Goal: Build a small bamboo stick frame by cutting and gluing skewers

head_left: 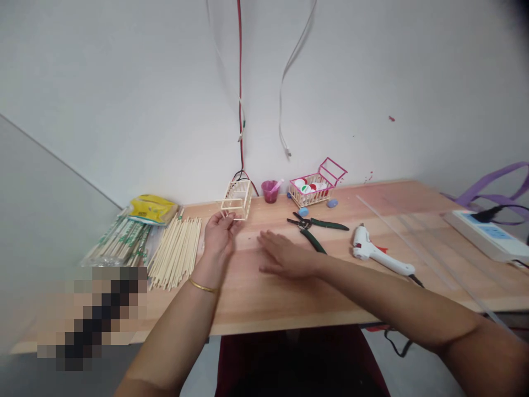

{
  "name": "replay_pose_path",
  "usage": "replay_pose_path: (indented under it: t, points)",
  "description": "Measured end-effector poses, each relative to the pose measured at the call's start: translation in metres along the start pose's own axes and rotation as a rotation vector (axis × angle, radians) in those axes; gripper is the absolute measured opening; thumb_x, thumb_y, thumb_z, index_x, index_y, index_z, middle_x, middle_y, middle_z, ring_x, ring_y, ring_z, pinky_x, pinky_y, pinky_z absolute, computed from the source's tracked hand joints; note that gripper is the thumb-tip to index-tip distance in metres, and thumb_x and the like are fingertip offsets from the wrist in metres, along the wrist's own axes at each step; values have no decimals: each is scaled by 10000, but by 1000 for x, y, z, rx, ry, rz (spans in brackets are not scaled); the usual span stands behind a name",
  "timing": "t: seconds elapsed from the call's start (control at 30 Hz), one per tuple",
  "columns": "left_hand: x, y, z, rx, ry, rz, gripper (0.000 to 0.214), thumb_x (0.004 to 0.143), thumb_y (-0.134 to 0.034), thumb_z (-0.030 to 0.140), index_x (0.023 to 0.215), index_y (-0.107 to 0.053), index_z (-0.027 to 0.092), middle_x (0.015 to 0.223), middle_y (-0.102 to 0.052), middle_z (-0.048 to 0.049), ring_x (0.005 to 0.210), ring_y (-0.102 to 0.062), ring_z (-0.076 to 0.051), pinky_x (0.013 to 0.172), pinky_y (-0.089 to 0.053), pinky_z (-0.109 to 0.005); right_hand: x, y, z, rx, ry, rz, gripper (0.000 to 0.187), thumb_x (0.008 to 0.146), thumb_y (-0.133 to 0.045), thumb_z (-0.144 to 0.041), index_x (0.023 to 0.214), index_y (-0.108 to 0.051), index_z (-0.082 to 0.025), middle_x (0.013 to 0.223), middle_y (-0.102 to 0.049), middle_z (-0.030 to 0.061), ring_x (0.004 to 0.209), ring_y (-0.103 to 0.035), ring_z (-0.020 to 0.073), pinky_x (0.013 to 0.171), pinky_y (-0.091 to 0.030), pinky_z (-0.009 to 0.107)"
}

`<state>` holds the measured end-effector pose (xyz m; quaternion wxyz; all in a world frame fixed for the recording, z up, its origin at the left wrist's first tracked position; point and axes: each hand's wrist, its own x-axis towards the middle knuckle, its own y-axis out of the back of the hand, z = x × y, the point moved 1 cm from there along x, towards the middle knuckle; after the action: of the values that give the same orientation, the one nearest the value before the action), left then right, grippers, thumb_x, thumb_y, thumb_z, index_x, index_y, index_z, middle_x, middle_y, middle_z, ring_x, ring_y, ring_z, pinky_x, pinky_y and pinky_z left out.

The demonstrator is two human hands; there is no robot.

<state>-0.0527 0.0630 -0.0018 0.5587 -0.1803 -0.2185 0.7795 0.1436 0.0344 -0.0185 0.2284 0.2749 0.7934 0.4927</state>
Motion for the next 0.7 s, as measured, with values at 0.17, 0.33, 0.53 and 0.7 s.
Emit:
replay_pose_path:
  t: [0.17, 0.33, 0.53, 0.7]
  points:
    - [3, 2, 2, -20, -21, 21, 181, 619, -717, 63, 723, -583, 128, 692, -656, -9, 654, -653, -111, 616, -550, -220, 18, 4, 7, -72, -174, 70, 1064, 775, -374, -784, 1477, -223, 2, 1551, -101, 261, 1440, -48, 386, 1157, -100, 506]
    - [4, 4, 4, -47, -43, 41, 216, 605, -733, 74, 738, -572, 132, 691, -653, 0, 655, -657, -114, 624, -549, -224, 50, 15, 10, -71, -3, 33, 933, 849, -287, -728, 1491, -206, -56, 1551, -198, 202, 1438, -187, 289, 1155, -195, 395]
    - [9, 10, 14, -67, -87, 80, 217, 631, -731, 90, 753, -558, 136, 685, -641, 8, 662, -656, -110, 656, -542, -242, 89, 22, 22, -146, -182, 135, 960, 861, -296, -706, 1459, -215, 40, 1531, -148, 296, 1435, -120, 376, 1146, -121, 494]
    - [15, 16, 23, -104, -153, 138, 245, 639, -729, 92, 778, -537, 156, 703, -633, 36, 667, -655, -100, 688, -537, -251, 92, 4, -5, -167, 111, 17, 886, 855, -311, -715, 1486, -248, -96, 1552, -232, 155, 1439, -191, 259, 1157, -167, 375]
